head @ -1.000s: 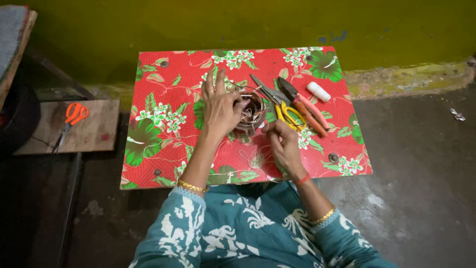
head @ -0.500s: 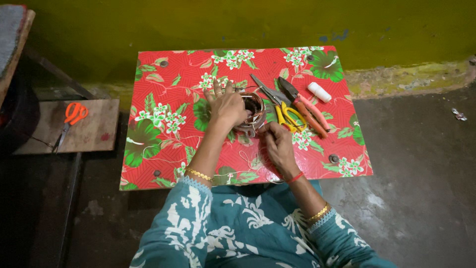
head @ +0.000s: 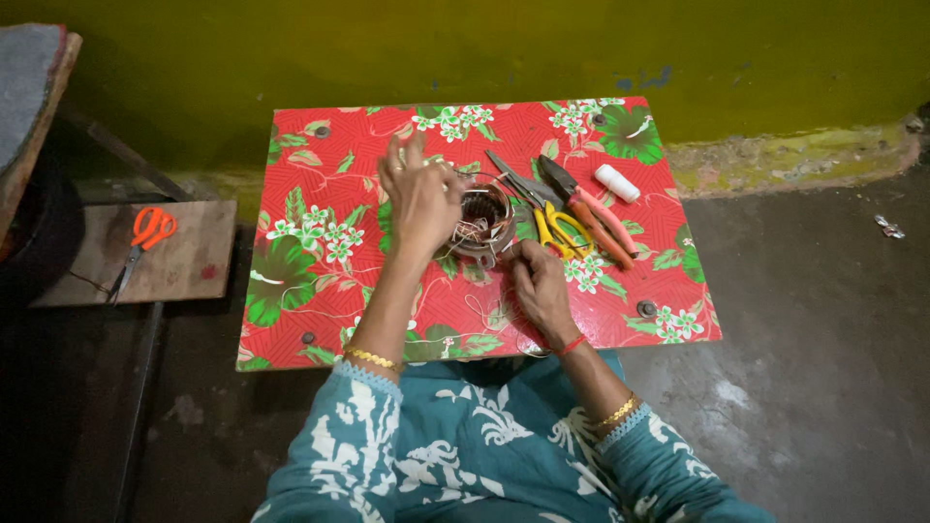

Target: The person is weaving a small basket using a white string and a metal wire frame. They wrap the string around the frame, pull it tight, and occasionally use pliers to adjust the wire or cut the string. The task involves repetitive wrapping and tightening motions.

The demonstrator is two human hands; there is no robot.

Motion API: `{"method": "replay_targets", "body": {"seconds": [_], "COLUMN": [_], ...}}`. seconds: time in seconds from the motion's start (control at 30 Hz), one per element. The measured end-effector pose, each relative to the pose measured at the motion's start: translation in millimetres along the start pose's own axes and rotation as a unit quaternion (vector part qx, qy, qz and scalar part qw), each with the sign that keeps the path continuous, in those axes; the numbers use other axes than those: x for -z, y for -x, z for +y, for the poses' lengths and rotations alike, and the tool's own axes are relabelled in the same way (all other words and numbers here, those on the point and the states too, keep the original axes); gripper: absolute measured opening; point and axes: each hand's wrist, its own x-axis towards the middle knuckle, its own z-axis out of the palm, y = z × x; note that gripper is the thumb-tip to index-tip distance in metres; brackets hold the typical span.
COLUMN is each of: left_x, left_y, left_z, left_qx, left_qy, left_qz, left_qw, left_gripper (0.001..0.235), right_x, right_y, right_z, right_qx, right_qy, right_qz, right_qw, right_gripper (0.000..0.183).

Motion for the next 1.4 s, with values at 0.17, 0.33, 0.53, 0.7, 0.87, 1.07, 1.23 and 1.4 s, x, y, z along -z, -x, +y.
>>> {"method": "replay_targets", "body": {"seconds": [0.17,0.33,0.53,0.7,0.87,1.07,1.23,1.4], "left_x": [-4,-15,-32,-37,-31,-18,-14,-7], "left_y": [6,3,1,-4,6,16,12,3], "left_z": [23,26,21,5,-11,-6,5,6], "left_qx": [0.011,0.028,0.03,-0.006,-0.063,-0.063,-0.065,0.049], "left_qy": [-0.089,-0.134,-0.093,-0.037,0.0,0.016,0.109,0.324], "left_qz": [-0.103,-0.177,-0.153,-0.04,0.063,0.077,0.054,-0.012], "left_qw": [0.991,0.975,0.983,0.998,0.996,0.995,0.99,0.945], "left_gripper": [0.054,0.041,0.027,0.023,0.025,0.033,0.033,0.03], "right_x": [1,-1,0,1,1,-3,-3,2], "right_y": [-2,-1,0,0,2,4,4,5], "right_z": [7,6,3,4,2,-1,-9,-13], "right_qx": [0.072,0.052,0.051,0.028,-0.013,0.023,0.046,0.079], "right_qy": [0.052,0.032,0.026,0.032,0.021,0.076,0.054,0.006], "right_qz": [0.016,0.004,0.006,0.018,0.022,0.027,0.064,0.114], "right_qw": [0.996,0.998,0.998,0.999,0.999,0.996,0.995,0.99], "right_gripper": [0.017,0.016,0.016,0.016,0.013,0.012,0.012,0.017]}}
